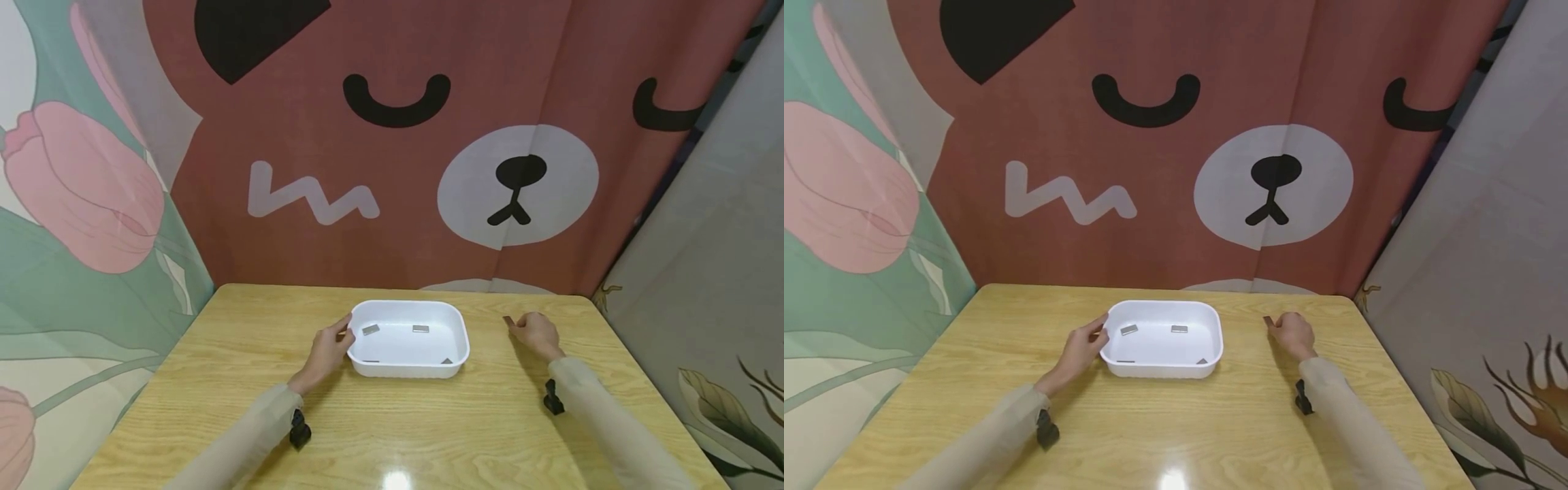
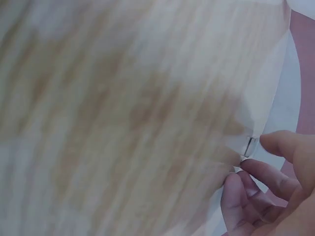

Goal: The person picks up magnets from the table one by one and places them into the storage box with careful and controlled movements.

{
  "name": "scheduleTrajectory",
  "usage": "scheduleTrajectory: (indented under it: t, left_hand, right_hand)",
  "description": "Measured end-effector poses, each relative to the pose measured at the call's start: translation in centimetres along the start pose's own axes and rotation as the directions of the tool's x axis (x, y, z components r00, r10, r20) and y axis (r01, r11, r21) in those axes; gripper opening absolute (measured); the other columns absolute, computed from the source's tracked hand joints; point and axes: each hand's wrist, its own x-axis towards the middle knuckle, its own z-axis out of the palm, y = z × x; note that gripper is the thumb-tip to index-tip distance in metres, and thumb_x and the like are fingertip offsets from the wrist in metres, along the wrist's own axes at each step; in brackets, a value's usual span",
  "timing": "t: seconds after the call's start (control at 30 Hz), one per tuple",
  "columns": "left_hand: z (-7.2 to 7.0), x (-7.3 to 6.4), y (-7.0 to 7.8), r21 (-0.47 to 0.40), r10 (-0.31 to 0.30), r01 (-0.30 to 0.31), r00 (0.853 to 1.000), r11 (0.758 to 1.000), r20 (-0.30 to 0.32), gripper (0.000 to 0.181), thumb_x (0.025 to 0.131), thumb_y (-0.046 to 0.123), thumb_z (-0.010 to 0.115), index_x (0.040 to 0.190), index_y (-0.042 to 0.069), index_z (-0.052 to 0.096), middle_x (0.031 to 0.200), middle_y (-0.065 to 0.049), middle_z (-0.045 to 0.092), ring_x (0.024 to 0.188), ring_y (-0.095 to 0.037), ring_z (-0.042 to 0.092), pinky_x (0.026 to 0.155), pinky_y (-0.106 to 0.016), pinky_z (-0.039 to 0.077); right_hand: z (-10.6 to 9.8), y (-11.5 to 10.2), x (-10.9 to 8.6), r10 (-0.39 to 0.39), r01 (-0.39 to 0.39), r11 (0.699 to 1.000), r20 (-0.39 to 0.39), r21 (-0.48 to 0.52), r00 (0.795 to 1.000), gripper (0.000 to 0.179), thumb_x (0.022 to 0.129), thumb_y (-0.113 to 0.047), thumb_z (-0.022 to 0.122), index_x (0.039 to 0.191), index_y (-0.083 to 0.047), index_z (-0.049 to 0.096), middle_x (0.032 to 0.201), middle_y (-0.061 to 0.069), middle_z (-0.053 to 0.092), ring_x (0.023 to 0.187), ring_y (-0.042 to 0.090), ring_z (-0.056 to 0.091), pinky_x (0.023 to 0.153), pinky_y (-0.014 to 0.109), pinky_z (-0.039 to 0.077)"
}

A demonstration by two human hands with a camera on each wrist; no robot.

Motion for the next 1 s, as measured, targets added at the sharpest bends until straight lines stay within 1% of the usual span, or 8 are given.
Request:
scheduleTrajectory:
  t: [0.1,0.17,0.3,0.37,0.53,0.7,0.77,1.0]
  left_hand:
    - [-0.04,0.00,-0.03,0.005,0.004,-0.004,1.000,1.000,-0.005,0.046,0.097,0.005,0.054,0.142,-0.004,0.048,0.135,-0.024,0.056,0.107,-0.031,0.066,0.076,-0.027,0.060]
    - [-0.04,0.04,-0.05,0.007,-0.005,0.005,1.000,1.000,-0.005,0.046,0.098,0.006,0.054,0.142,-0.003,0.049,0.136,-0.023,0.056,0.107,-0.030,0.066,0.076,-0.026,0.060]
    - [0.07,0.09,-0.08,0.003,-0.012,0.012,1.000,1.000,0.003,0.046,0.098,0.006,0.054,0.143,-0.002,0.048,0.138,-0.021,0.054,0.107,-0.030,0.066,0.077,-0.025,0.059]
    - [0.11,0.06,-0.06,0.004,0.005,-0.005,1.000,1.000,0.000,0.046,0.098,0.004,0.054,0.142,-0.004,0.049,0.137,-0.022,0.055,0.107,-0.030,0.066,0.077,-0.026,0.059]
    - [0.11,0.11,-0.18,0.014,0.047,-0.047,0.999,0.999,-0.011,0.045,0.097,0.004,0.054,0.140,-0.007,0.050,0.132,-0.026,0.057,0.106,-0.031,0.067,0.079,-0.029,0.059]
    - [0.05,0.12,-0.12,0.014,0.041,-0.041,0.999,0.999,-0.011,0.045,0.097,0.004,0.054,0.140,-0.007,0.050,0.132,-0.025,0.058,0.106,-0.030,0.067,0.080,-0.029,0.059]
    - [0.03,0.09,-0.06,0.007,0.035,-0.035,0.999,0.999,-0.010,0.045,0.097,0.004,0.054,0.140,-0.006,0.050,0.132,-0.025,0.057,0.106,-0.030,0.066,0.079,-0.028,0.059]
    - [0.06,0.11,-0.13,0.002,0.039,-0.039,0.999,0.999,-0.011,0.045,0.097,0.004,0.054,0.140,-0.007,0.050,0.132,-0.025,0.057,0.106,-0.032,0.066,0.079,-0.028,0.059]
  right_hand:
    - [0.06,-0.26,0.10,0.004,-0.004,1.000,-0.001,0.001,1.000,0.052,0.097,-0.028,0.062,0.048,-0.015,0.048,0.044,-0.006,0.033,0.042,0.009,0.026,0.041,0.021,0.022]
    - [0.12,-0.33,0.15,0.000,0.000,1.000,-0.009,-0.007,1.000,0.052,0.096,-0.028,0.063,0.048,-0.016,0.046,0.044,-0.007,0.032,0.042,0.009,0.026,0.041,0.020,0.022]
    - [0.30,-0.19,0.20,0.012,-0.012,1.000,-0.026,-0.022,1.000,0.041,0.095,-0.024,0.064,0.059,-0.007,0.060,0.053,-0.002,0.046,0.046,0.012,0.036,0.042,0.022,0.029]
    - [0.34,-0.05,0.25,0.011,-0.012,0.999,-0.023,-0.030,1.000,0.034,0.094,-0.020,0.064,0.065,-0.003,0.065,0.057,0.001,0.051,0.048,0.014,0.039,0.043,0.024,0.033]
    - [0.21,0.04,0.32,0.010,-0.011,0.999,-0.015,-0.031,1.000,0.026,0.092,-0.018,0.067,0.072,-0.002,0.069,0.062,0.004,0.058,0.051,0.017,0.044,0.045,0.028,0.036]
    - [0.22,0.07,0.23,-0.004,0.004,0.999,-0.024,-0.035,1.000,0.024,0.093,-0.019,0.068,0.096,0.004,0.071,0.084,0.014,0.068,0.063,0.022,0.056,0.052,0.036,0.047]
    - [0.22,0.05,0.21,-0.011,0.010,0.999,-0.027,-0.037,1.000,0.022,0.093,-0.016,0.067,0.097,0.006,0.071,0.086,0.015,0.068,0.064,0.022,0.057,0.053,0.037,0.048]
    - [-0.10,-0.09,0.39,0.007,-0.007,0.999,0.003,-0.034,1.000,0.017,0.090,-0.010,0.067,0.089,0.004,0.074,0.074,0.008,0.066,0.059,0.020,0.053,0.050,0.033,0.045]
